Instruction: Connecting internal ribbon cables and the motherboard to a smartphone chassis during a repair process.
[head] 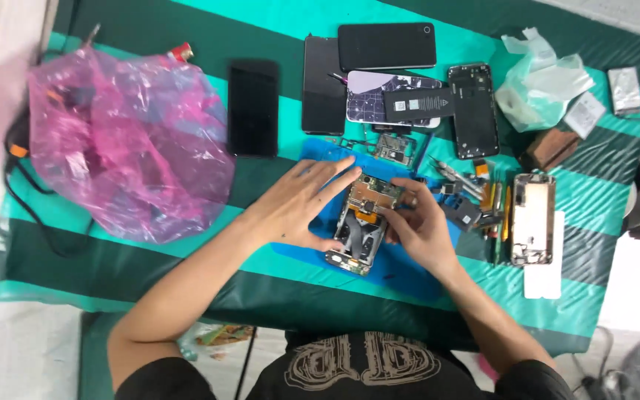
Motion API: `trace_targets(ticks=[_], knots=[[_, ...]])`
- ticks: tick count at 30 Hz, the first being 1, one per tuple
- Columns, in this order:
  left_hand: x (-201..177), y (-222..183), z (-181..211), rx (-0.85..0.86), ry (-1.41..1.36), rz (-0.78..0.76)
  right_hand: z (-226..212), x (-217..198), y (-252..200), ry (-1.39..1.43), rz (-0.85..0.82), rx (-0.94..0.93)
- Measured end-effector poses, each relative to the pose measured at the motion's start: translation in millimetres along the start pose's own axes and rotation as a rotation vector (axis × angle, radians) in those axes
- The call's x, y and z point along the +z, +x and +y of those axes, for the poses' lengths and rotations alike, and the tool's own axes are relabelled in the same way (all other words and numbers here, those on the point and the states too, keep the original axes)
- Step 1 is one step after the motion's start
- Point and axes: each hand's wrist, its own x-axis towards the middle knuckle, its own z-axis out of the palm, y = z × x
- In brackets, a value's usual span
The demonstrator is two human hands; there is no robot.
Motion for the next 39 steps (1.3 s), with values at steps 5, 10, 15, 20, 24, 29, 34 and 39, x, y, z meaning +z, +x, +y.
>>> trace_targets(ticks=[5,10,15,20,24,29,34,39], knots=[[10.2,-1.7,-0.6,-0.011,-0.058,0.035,2.1,5.3,-1.7,0.013,0.072,-0.016],[11.9,0.0,5.8,-0.077,-0.115,0.006,2.7,2.1,0.8,0.004,0.065,-0.002],[9.7,2.1,13.0,-0.067,-0.18,-0.007,-15.4,4.8,10.8,-0.031,0.049,-0.017],[3.9,4.2,20.4,-0.086,-0.251,-0.025,-18.2,0.8,15.1,-0.026,-0.009,-0.011],[-1.8,6.0,25.7,-0.027,-0.283,-0.069,-14.8,1.8,13.4,-0.028,-0.013,-0.017],[3.5,8.5,24.1,-0.043,-0.222,-0.061,-5.2,2.3,14.4,-0.017,-0.006,-0.033],[5.2,9.0,23.3,-0.068,-0.121,-0.1,-9.3,-1.0,8.9,-0.05,0.033,-0.055],[2.5,12.6,27.6,-0.023,-0.04,-0.043,-22.3,-3.0,2.9,-0.105,0.031,-0.039]])
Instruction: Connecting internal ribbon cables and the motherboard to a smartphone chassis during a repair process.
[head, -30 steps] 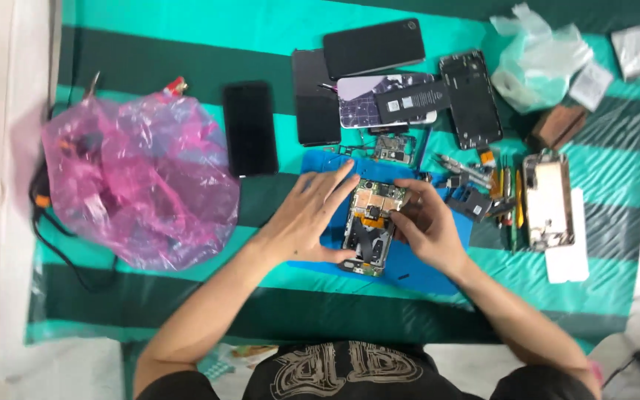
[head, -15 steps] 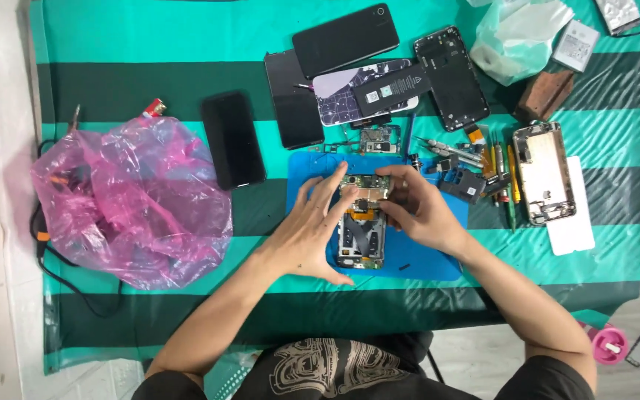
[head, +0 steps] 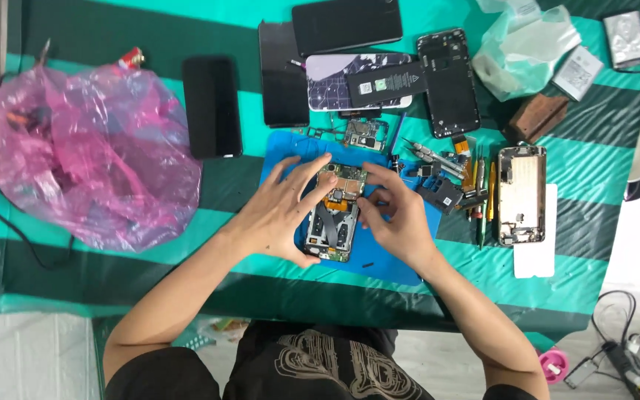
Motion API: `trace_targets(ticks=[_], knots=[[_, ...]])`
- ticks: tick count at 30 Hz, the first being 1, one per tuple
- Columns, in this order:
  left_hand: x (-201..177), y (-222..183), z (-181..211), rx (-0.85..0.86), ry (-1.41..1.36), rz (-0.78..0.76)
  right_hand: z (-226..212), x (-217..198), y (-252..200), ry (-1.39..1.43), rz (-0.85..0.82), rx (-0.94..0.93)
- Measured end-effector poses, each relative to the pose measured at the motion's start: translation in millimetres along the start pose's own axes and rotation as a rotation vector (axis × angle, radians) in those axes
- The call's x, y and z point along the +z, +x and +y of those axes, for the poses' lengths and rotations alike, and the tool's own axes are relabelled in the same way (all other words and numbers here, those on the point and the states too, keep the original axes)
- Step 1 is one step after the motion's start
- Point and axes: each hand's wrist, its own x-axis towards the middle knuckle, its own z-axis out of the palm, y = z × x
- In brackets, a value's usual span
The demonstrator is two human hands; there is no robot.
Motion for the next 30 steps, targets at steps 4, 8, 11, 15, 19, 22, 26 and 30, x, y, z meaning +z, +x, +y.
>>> trace_targets(ticks=[4,8,11,15,19,22,26,30], knots=[[6.2,-1.3,-2.9,0.019,0.018,0.054,4.7,-2.5,1.0,-0.01,0.004,-0.071],[3.7,2.4,-3.7,0.021,-0.034,0.06,5.7,-0.5,-0.5,-0.207,0.022,-0.139],[-0.2,5.8,-6.5,0.042,-0.058,0.06,-11.5,3.2,-1.1,-0.307,0.019,-0.16],[-1.2,3.4,-3.2,0.019,-0.136,0.032,-30.7,6.6,-10.2,-0.41,-0.01,-0.164],[1.1,1.3,-4.7,-0.005,-0.18,0.038,-11.1,6.4,-15.3,-0.119,0.017,-0.04],[3.5,-2.9,-5.1,-0.009,-0.165,0.033,1.0,10.9,-16.6,0.251,0.03,0.092],[8.7,-7.9,-7.9,-0.02,-0.172,0.047,11.0,12.1,-20.4,0.305,0.034,0.048],[7.4,-10.0,-7.5,-0.005,-0.144,0.078,14.5,10.7,-18.6,0.215,0.027,0.014]])
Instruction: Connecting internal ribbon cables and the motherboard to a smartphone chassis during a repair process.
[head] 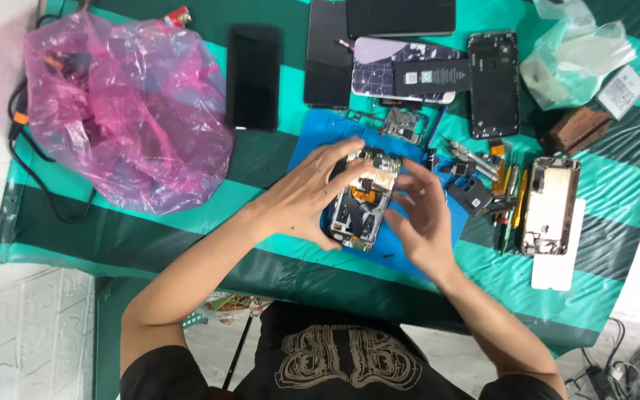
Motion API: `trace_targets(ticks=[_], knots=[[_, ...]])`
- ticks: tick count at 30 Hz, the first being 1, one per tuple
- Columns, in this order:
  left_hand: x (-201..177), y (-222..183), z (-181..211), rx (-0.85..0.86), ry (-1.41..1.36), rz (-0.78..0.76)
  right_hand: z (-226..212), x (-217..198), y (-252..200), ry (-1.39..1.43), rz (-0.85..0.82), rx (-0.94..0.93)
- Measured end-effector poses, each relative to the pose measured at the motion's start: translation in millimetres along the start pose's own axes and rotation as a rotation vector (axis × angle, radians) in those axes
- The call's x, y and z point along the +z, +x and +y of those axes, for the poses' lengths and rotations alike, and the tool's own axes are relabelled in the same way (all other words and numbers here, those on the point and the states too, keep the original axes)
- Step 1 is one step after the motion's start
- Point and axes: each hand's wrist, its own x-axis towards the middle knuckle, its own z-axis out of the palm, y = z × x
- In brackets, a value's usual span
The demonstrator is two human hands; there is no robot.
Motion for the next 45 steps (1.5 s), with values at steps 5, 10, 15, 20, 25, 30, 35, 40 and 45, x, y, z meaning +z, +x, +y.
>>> trace_targets(ticks=[5,10,15,20,25,30,35,40,45], knots=[[-4.3,-4.5,13.4,-0.071,0.102,-0.038,8.4,-0.6,11.9,-0.022,-0.018,-0.04],[-5.2,-7.9,18.8,-0.176,0.173,-0.089,14.7,-6.6,24.5,-0.27,-0.057,-0.123],[-6.1,-10.5,20.0,-0.184,0.27,-0.132,7.8,-14.1,21.4,-0.453,-0.087,-0.215],[0.6,4.2,12.3,-0.165,0.122,0.008,16.9,-13.5,23.2,-0.661,-0.109,-0.305],[22.7,25.0,4.3,-0.012,0.323,0.199,11.6,-6.5,25.8,-0.736,-0.119,-0.396],[33.2,29.1,2.8,-0.006,0.306,0.328,7.5,-6.0,28.8,-0.728,-0.119,-0.421],[32.2,23.5,7.8,-0.001,0.317,0.315,8.6,-5.9,29.7,-0.716,-0.099,-0.441],[14.9,31.6,9.7,0.006,0.157,0.409,7.3,-5.7,31.8,-0.66,-0.127,-0.447],[18.5,30.0,-7.4,0.066,0.132,0.416,7.1,-7.9,30.5,-0.695,-0.149,-0.468]])
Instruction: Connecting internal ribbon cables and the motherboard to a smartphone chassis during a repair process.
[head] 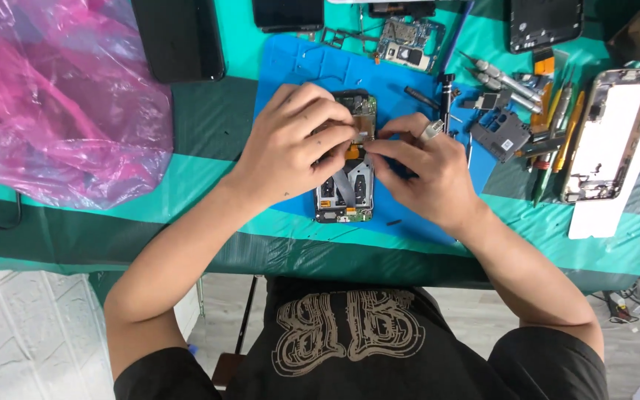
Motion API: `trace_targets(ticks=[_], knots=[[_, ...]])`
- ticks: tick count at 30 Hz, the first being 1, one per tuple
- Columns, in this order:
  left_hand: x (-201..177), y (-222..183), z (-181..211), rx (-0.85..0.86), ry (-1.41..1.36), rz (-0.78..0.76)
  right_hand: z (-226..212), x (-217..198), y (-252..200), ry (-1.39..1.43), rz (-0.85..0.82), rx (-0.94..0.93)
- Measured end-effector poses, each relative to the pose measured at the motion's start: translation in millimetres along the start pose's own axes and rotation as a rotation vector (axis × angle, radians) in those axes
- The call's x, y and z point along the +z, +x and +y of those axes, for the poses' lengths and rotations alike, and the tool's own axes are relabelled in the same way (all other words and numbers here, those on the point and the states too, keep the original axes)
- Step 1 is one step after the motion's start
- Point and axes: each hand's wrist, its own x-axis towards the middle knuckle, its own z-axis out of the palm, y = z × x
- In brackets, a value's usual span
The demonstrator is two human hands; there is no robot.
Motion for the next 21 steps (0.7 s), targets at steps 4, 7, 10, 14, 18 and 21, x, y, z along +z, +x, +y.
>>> trace_targets(ticks=[4,7,10,14,18,21], knots=[[-8.1,5.9,-0.1,0.012,0.003,-0.055,-2.5,-0.4,3.2,0.0,0.003,-0.012],[-8.1,8.9,1.2,-0.006,-0.015,-0.047,-6.3,-3.0,5.1,-0.026,-0.007,0.002],[-0.5,7.7,-0.7,0.022,0.049,-0.018,1.7,-0.6,-4.0,0.013,0.038,0.066],[0.9,7.5,0.8,0.043,0.104,-0.021,0.2,-1.6,-3.4,0.048,0.067,0.085],[1.4,4.5,-0.5,0.085,0.151,-0.049,-1.6,-2.2,-0.5,0.063,0.055,0.067],[-1.4,4.3,1.5,0.096,0.172,-0.07,-2.5,-2.0,0.2,0.062,0.055,0.057]])
